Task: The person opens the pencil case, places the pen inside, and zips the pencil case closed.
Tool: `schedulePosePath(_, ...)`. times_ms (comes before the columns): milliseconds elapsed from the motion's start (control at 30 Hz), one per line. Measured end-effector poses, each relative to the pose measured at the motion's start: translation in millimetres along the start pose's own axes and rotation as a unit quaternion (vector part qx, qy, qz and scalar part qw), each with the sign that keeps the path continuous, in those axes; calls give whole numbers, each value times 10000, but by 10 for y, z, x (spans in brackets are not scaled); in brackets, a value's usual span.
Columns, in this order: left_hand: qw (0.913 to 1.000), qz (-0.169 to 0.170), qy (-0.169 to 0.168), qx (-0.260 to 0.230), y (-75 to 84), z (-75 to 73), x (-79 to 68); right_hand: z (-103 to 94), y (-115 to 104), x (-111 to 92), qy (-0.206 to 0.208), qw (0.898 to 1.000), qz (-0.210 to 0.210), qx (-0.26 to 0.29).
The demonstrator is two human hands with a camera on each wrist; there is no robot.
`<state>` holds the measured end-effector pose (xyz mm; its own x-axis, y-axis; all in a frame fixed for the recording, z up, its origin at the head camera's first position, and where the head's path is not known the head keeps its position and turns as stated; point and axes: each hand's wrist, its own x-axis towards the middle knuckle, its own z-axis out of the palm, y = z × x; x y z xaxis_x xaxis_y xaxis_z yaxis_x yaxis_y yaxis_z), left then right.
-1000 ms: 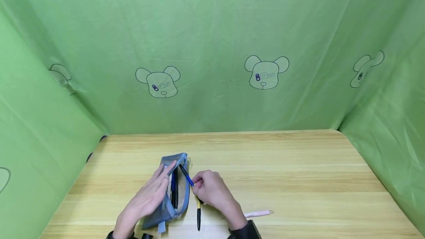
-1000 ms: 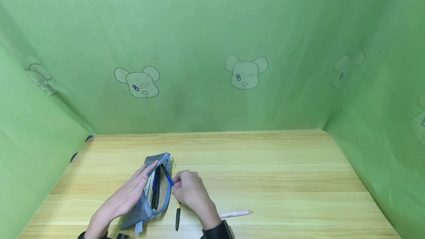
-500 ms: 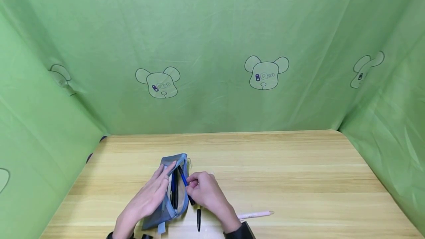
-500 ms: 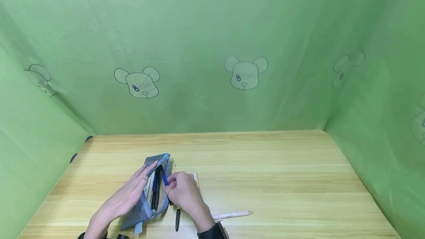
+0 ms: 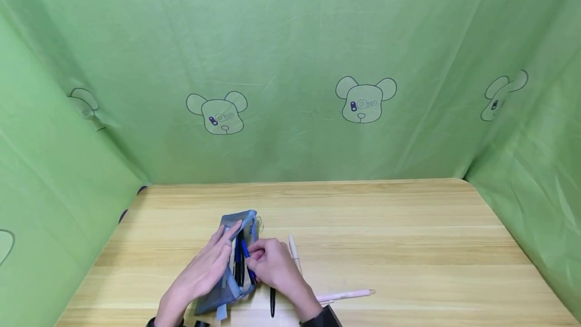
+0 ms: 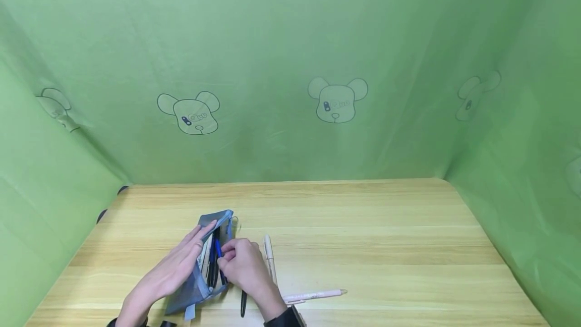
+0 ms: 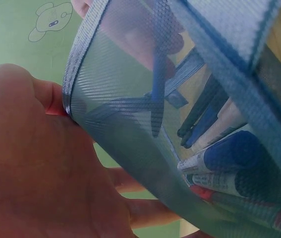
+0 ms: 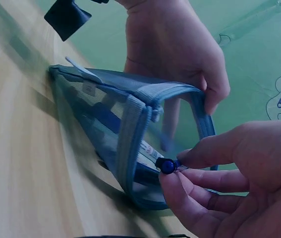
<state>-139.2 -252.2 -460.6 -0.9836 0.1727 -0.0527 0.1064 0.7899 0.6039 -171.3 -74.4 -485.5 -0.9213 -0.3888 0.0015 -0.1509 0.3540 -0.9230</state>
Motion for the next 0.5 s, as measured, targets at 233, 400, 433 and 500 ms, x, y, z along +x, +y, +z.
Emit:
schedulePosePath(233, 10000, -35, -5, 29, 6, -9, 2, 45, -51, 9, -330, 9950, -15, 944)
schedulePosePath(400, 10000, 2, -1, 42, -1, -14, -1, 14, -54, 23, -305, 9944, -101, 1009)
schedulePosePath(433, 10000, 19, -4, 39, -2, -14, -1, -2, -49, 25, -260, 9949, -120, 964)
schedulePosePath(500, 10000, 42, 11, 35, -6, -12, 0, -44, -40, 26, -178, 9954, -161, 932)
